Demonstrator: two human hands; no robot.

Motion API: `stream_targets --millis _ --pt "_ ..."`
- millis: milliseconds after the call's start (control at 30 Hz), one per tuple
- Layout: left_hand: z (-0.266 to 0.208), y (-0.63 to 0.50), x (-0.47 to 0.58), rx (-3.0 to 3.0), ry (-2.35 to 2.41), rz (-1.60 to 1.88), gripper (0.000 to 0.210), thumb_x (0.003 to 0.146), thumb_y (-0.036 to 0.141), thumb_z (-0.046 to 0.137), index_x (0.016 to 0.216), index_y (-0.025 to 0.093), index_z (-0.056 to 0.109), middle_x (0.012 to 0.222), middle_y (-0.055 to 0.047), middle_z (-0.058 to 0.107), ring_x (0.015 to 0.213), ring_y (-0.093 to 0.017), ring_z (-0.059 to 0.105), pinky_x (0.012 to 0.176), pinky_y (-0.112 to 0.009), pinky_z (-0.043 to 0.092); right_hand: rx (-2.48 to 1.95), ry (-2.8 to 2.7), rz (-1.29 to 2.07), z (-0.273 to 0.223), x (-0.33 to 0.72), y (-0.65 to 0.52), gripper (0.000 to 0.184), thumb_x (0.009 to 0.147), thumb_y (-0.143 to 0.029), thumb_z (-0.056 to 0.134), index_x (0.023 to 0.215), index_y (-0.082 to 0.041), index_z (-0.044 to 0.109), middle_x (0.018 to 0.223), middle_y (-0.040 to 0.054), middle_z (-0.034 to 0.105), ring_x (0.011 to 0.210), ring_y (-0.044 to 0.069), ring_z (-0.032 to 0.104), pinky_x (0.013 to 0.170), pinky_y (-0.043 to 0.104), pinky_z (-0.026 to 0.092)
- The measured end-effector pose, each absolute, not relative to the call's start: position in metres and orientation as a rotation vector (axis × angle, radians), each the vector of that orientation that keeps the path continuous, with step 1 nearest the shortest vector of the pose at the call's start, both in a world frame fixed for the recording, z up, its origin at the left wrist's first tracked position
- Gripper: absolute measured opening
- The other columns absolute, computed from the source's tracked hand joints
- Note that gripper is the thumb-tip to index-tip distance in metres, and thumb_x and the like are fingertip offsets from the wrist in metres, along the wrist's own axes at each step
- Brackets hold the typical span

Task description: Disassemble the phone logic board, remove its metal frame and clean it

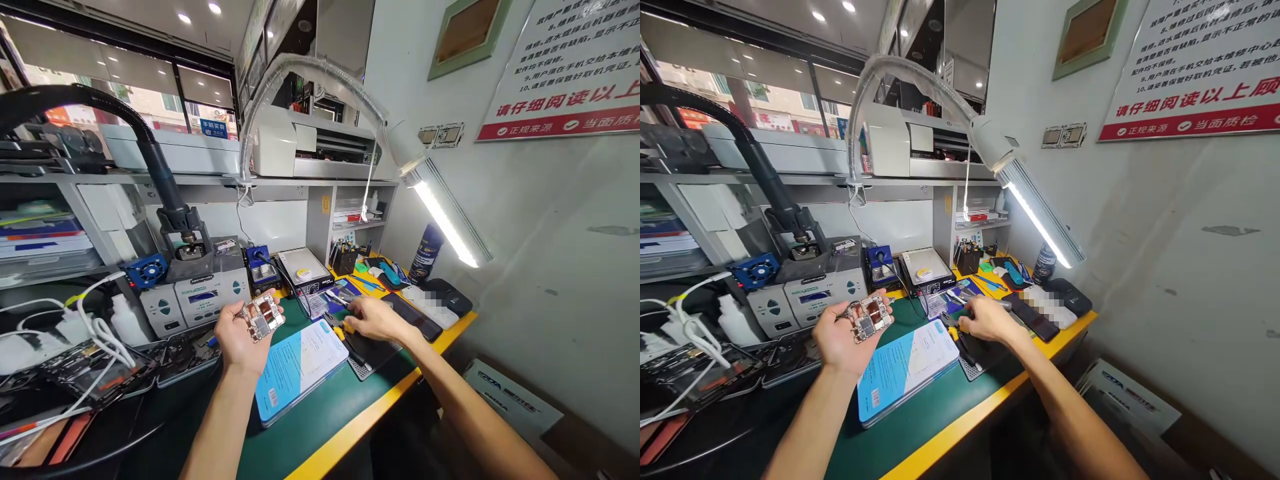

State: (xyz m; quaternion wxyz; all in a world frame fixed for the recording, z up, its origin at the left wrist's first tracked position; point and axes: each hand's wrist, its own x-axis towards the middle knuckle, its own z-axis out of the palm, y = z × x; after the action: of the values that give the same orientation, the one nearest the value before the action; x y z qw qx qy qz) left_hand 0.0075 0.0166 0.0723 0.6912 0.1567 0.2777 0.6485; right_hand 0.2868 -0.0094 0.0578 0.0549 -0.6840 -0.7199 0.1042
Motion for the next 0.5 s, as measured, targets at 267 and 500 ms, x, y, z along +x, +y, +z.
stream_targets --millis 267,500 --pt "0.061 0.02 0.009 0.329 0.624 1.387 0.037 0.099 0.046 0.06 0.121 0.016 0.064 0.112 -0.009 0.069 0.089 -0.02 0.068 0.077 -0.038 0.059 -2.143 -2.21 0.535 0.049 0.27 -0.02 0.032 0.1 -0.035 0.065 0.126 -0.017 0.063 0.126 0.0097 0.066 0.107 0.023 0.068 0.091 0.044 0.059" --pt "0.055 0.021 0.016 0.302 0.604 1.356 0.037 0.098 0.038 0.064 0.127 0.017 0.062 0.125 -0.01 0.066 0.104 -0.024 0.068 0.087 -0.045 0.06 -2.063 -1.903 0.504 0.055 0.261 -0.018 0.032 0.099 -0.037 0.065 0.123 -0.015 0.065 0.122 0.0077 0.067 0.101 0.023 0.068 0.085 0.041 0.06"
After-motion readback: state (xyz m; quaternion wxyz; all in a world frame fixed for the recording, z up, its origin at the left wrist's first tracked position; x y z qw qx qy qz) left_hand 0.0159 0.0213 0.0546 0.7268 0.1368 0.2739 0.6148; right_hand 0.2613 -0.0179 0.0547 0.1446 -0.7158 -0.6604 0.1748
